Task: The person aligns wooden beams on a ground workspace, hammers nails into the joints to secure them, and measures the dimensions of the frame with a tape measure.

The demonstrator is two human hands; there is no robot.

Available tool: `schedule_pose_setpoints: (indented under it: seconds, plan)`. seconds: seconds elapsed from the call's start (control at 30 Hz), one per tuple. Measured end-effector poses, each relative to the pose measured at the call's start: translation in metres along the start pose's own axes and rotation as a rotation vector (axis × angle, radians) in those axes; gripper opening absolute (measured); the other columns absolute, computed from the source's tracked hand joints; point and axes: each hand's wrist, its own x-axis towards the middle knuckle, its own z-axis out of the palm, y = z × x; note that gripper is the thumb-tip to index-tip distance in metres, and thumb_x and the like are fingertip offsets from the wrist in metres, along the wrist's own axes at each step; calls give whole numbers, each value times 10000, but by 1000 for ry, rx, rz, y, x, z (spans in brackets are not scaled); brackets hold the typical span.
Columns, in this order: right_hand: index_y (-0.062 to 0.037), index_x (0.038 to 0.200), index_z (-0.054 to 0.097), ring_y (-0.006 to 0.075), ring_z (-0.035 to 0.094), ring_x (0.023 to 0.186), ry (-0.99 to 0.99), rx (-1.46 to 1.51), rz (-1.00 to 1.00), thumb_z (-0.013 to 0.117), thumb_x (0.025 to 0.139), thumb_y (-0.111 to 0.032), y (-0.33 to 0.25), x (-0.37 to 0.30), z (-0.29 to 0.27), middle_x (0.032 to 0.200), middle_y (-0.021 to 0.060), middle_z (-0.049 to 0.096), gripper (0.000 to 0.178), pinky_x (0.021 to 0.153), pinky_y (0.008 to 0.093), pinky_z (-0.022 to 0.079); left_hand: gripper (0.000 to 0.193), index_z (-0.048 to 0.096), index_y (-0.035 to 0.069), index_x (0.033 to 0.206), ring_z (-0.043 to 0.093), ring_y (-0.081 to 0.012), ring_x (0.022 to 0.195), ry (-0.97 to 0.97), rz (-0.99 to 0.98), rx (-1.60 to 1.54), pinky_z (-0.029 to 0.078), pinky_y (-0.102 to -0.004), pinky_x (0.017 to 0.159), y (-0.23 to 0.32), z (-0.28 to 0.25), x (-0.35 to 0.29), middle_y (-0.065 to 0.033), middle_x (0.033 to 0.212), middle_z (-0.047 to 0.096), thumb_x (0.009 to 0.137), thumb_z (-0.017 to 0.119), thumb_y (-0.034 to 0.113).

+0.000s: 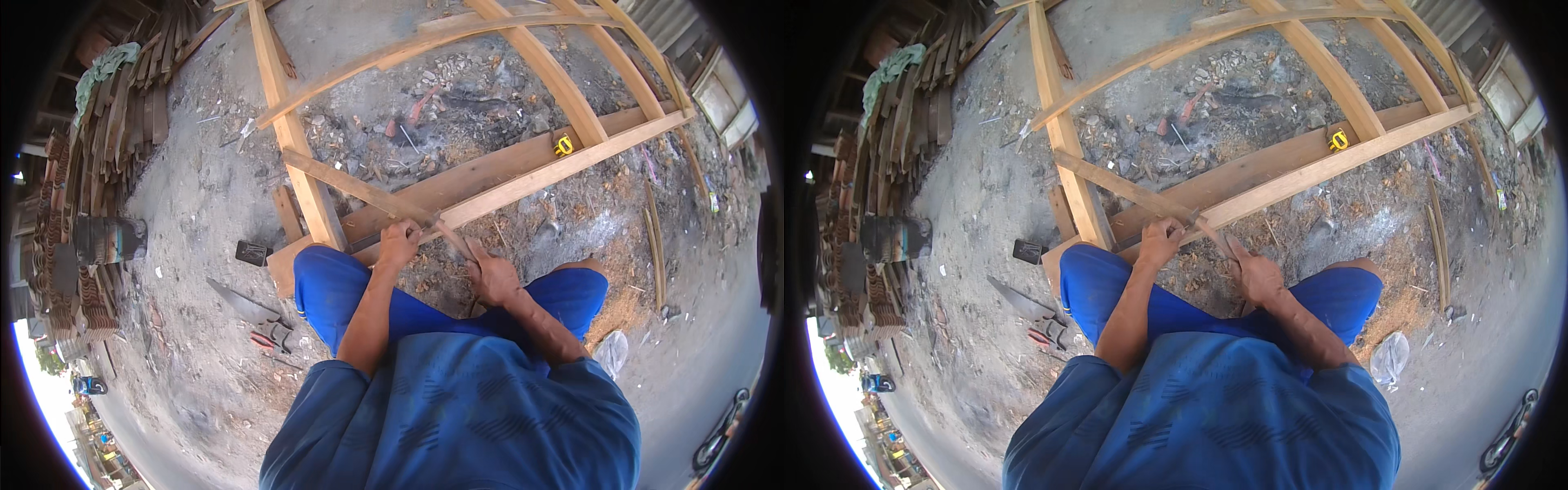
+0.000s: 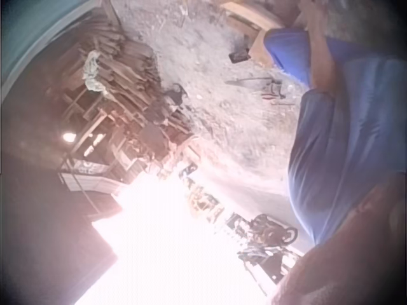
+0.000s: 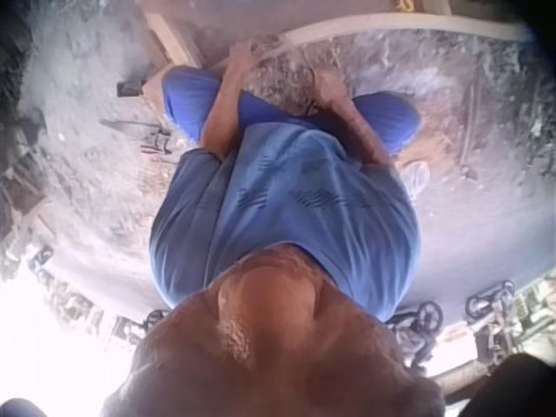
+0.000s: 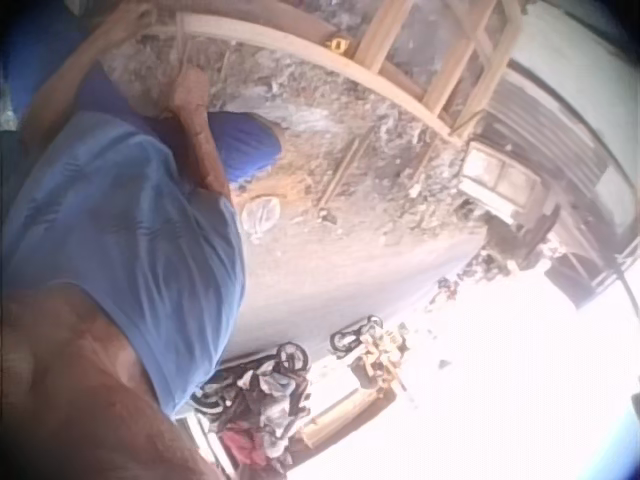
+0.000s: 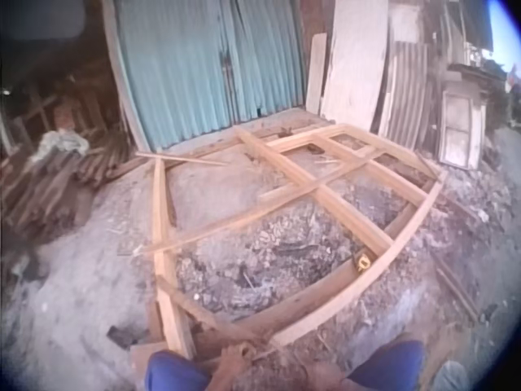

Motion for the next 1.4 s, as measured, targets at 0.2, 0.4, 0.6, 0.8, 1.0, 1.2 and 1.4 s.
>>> schedule_pose_setpoints:
  seconds: [0.2, 0.4, 0.6, 0.8, 1.0, 1.2, 1.4]
  plan:
    - [-15, 1494, 401, 489, 662, 946, 328, 491, -228, 510, 1004, -158, -28, -9, -21, 1166, 285, 651, 522, 858, 460, 528, 162, 709, 97, 1001, 698, -385, 887, -68, 97, 424, 543, -478, 799, 3, 0, 6, -168, 946, 724, 904, 637, 205]
    - [-10, 1531, 351, 173, 569, 615, 225, 823, -67, 506, 1046, -224, -28, -19, -18, 898, 101, 602, 552, 595, 315, 494, 160, 707, 133, 1021, 657, -418, 1033, -178, 101, 544, 500, -515, 919, 25, -20, 16, -175, 1071, 702, 916, 629, 225]
    - [10, 1531, 339, 97, 485, 568, 278, 837, -71, 500, 1049, -228, -25, -26, -23, 785, 35, 535, 561, 539, 276, 442, 149, 687, 116, 1001, 700, -297, 884, -144, 96, 120, 531, -426, 814, 9, -22, 14, -143, 904, 716, 887, 688, 213]
    - [-3, 1491, 393, 140, 523, 598, 285, 761, -120, 502, 1022, -170, -32, -22, -36, 770, 88, 554, 509, 579, 319, 457, 104, 681, 80, 972, 679, -220, 743, 42, 18, -182, 529, -367, 724, -10, -14, 25, -103, 799, 698, 906, 683, 161]
    - [-40, 1491, 406, 242, 601, 725, 316, 659, -188, 513, 999, -147, -36, -20, -52, 872, 159, 615, 515, 719, 390, 499, 163, 731, 59, 1005, 638, -142, 689, -40, 55, -147, 520, -329, 691, 11, -4, 11, -77, 779, 704, 910, 698, 187]
    - [-17, 1494, 390, 412, 673, 985, 343, 459, -272, 539, 998, -166, -38, -16, -64, 1132, 260, 663, 539, 864, 442, 528, 149, 743, 57, 988, 677, -194, 728, 20, 77, -163, 534, -347, 711, 4, 2, 9, -100, 837, 722, 892, 697, 161]
    - [-51, 1524, 365, 473, 635, 1034, 395, 235, -387, 562, 983, -190, -34, -13, -54, 1180, 269, 652, 592, 878, 502, 532, 100, 739, 50, 932, 676, -300, 824, 101, 134, -204, 537, -401, 770, 3, 10, 9, -133, 922, 723, 849, 703, 93]
